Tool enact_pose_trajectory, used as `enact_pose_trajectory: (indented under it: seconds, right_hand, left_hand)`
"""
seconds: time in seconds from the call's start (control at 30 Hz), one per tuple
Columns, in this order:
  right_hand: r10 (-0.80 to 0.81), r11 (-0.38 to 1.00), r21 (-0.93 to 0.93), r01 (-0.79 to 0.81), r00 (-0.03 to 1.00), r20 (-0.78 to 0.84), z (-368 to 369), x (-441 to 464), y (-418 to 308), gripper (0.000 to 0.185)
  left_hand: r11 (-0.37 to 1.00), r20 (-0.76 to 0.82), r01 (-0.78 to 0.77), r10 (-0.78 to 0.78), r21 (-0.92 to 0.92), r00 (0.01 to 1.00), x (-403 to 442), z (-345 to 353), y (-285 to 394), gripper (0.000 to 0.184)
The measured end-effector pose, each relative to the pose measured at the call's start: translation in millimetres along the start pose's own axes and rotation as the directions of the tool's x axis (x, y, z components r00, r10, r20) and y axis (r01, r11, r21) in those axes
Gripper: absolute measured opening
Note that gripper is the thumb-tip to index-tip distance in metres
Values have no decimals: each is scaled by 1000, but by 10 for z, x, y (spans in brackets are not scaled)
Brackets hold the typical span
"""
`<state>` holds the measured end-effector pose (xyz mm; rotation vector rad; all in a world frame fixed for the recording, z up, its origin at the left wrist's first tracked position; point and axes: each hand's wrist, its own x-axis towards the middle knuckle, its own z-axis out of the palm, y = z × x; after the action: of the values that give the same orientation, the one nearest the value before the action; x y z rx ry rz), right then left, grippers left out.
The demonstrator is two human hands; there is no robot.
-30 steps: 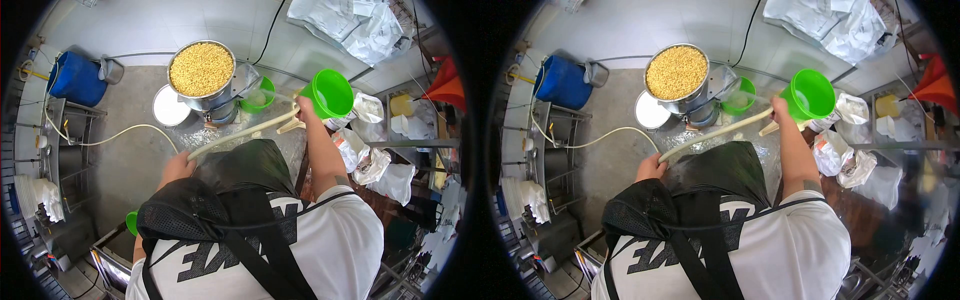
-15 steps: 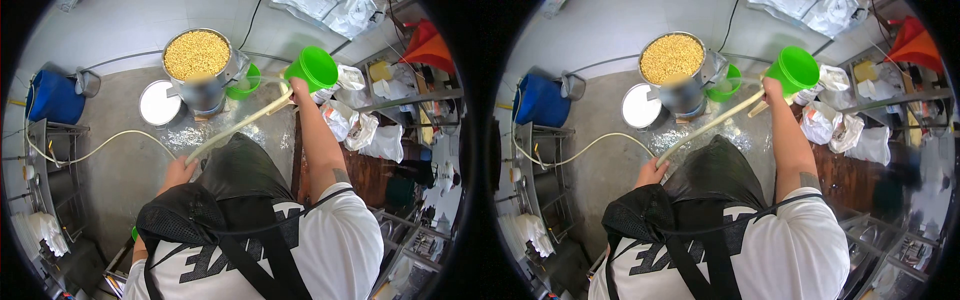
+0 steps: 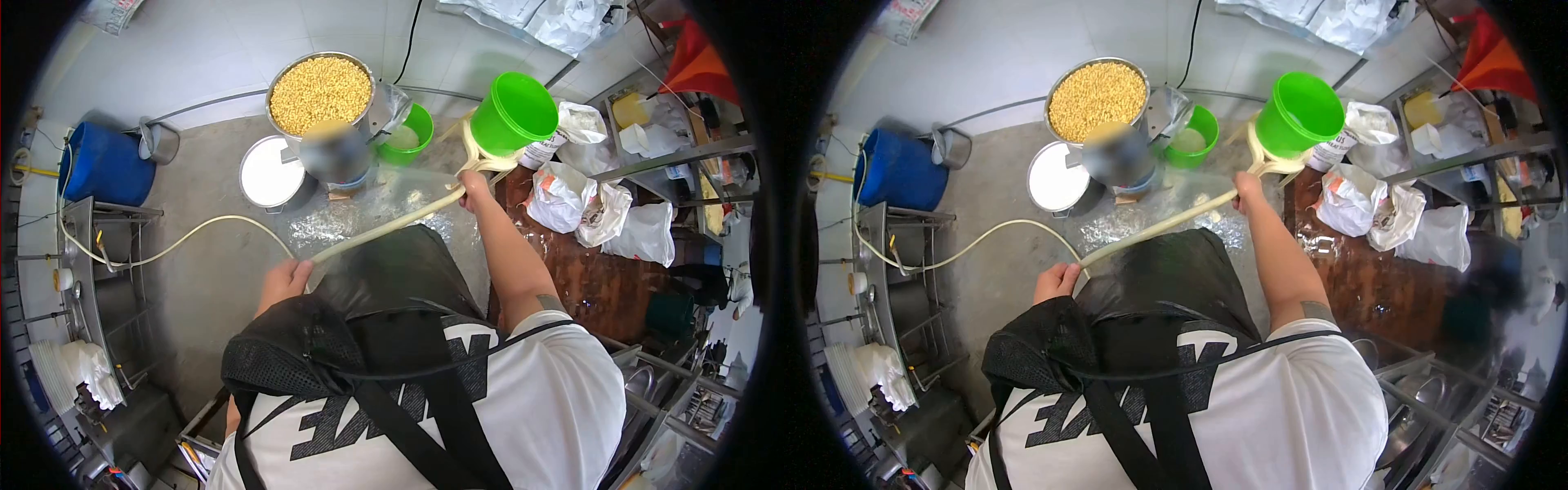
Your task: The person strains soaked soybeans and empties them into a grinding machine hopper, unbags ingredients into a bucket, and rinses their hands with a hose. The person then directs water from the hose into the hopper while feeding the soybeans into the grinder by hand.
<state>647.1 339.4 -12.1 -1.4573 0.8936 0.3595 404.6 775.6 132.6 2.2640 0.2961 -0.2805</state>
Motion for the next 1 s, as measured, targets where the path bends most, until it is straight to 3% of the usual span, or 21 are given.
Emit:
enact_pose_trajectory:
  seconds: [0.17, 0.23, 0.33, 0.43, 0.57, 0.67, 0.77, 0.83, 0.9, 0.97, 1.0]
  right_hand:
    - [32, 998, -52, -32, 999, 3, -77, 191, 315, 9]
    - [-8, 999, 50, 10, 999, -42, -45, 49, 354, 10]
    - [-60, 996, 55, 63, 996, -68, -7, 24, 428, 25]
    - [-85, 993, 70, 93, 991, -101, 40, -5, 444, 26]
    - [-148, 972, 175, 153, 988, -43, 27, 106, 463, 27]
    - [-135, 985, 103, 135, 991, -9, 8, 91, 365, 15]
    - [-164, 986, -29, 162, 983, -86, -4, 181, 202, 28]
    - [-272, 962, -101, 256, 937, -217, -8, 13, -131, 32]
    - [-333, 913, -319, 256, 918, -217, -107, 298, -312, 38]
    - [-338, 893, -367, 260, 926, -166, -173, 432, -485, 41]
    - [-427, 821, -476, 316, 893, -144, -177, 489, -561, 41]
  left_hand:
    - [998, -3, 68, -68, 9, 998, -42, 39, 109, 50]
    - [996, -3, 78, -78, 51, 997, -46, 0, 139, 51]
    - [991, -2, 87, -87, 106, 996, -41, -63, 109, 53]
    - [991, -1, 78, -78, 108, 997, -53, -102, 121, 54]
    - [991, 1, 78, -79, 109, 997, -57, -114, 125, 56]
    - [991, 11, 56, -58, 118, 998, -38, -116, 66, 57]
    - [994, 29, 66, -69, 90, 997, -33, -156, 120, 56]
    - [994, 8, 51, -52, 92, 999, 37, -80, 87, 55]
    - [995, -14, 35, -34, 95, 999, 103, -38, 84, 55]
    - [999, 36, 26, -27, 27, 999, 161, -34, 118, 54]
    - [999, 32, 25, -26, 22, 999, 194, -20, 79, 54]
